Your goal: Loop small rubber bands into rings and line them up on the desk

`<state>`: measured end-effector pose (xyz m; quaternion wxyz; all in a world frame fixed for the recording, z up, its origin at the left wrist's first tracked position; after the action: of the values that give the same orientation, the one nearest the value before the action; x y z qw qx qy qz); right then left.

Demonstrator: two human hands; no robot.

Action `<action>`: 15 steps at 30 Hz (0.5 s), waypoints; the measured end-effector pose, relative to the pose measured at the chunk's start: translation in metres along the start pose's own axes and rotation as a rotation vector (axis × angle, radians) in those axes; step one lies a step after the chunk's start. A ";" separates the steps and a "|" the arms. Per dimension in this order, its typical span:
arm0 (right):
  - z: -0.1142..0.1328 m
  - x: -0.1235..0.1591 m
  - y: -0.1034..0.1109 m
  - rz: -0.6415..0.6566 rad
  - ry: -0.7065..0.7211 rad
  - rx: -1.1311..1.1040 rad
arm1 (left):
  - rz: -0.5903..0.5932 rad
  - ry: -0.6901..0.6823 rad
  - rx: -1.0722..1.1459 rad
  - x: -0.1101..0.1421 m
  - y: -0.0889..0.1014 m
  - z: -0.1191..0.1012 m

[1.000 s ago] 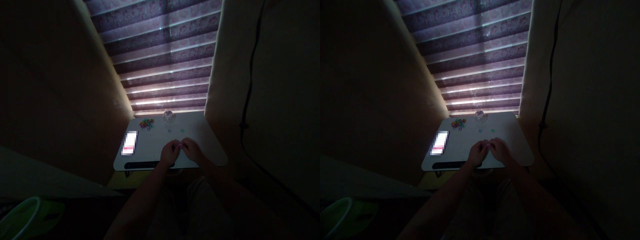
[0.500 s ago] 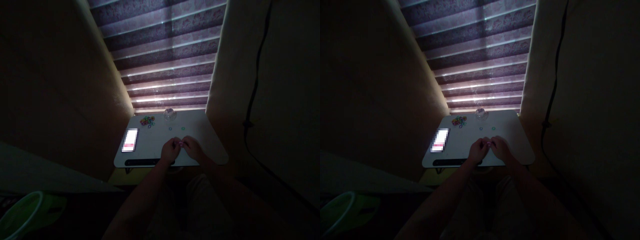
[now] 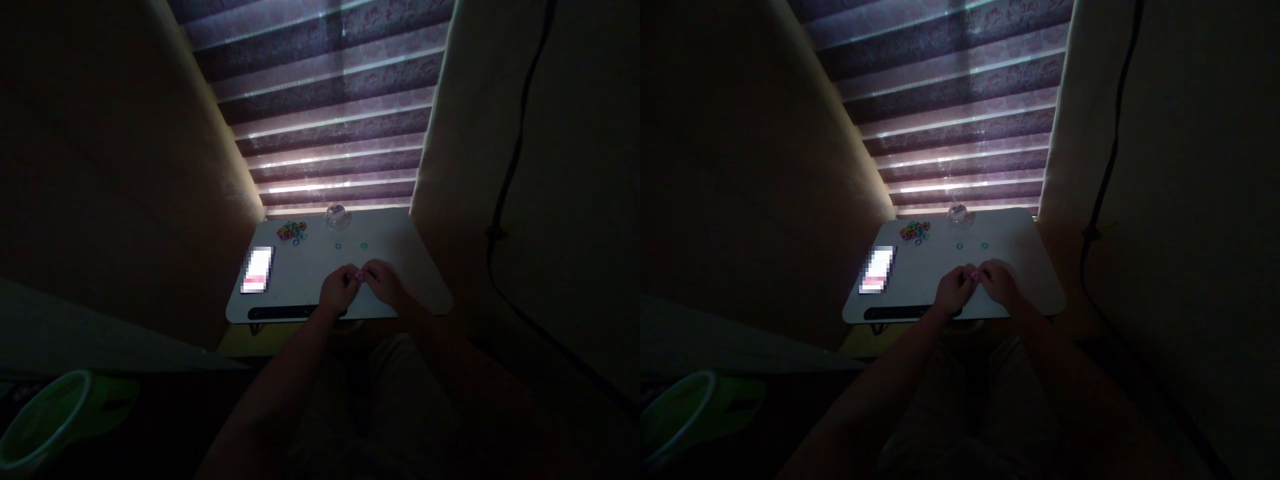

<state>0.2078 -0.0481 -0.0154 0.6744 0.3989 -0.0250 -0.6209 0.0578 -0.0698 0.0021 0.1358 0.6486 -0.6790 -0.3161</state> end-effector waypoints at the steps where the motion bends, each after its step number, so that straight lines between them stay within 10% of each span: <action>1: 0.000 0.000 0.000 0.015 -0.002 -0.020 | -0.001 0.006 -0.001 0.000 0.000 0.000; 15: -0.005 -0.001 -0.001 0.046 0.002 -0.052 | 0.007 0.027 0.048 0.000 -0.001 0.002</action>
<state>0.2095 -0.0445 -0.0194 0.6987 0.3812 -0.0176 -0.6051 0.0576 -0.0689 0.0002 0.1305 0.6535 -0.6868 -0.2902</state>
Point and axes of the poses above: each hand's wrist, its own x-axis away from the middle knuckle, its own y-axis out of the back of the hand, z = x × y, the point moved 4 cm from there along -x, towards the middle knuckle, and after that the axes turned 4 degrees about y, right-handed, at the moved point
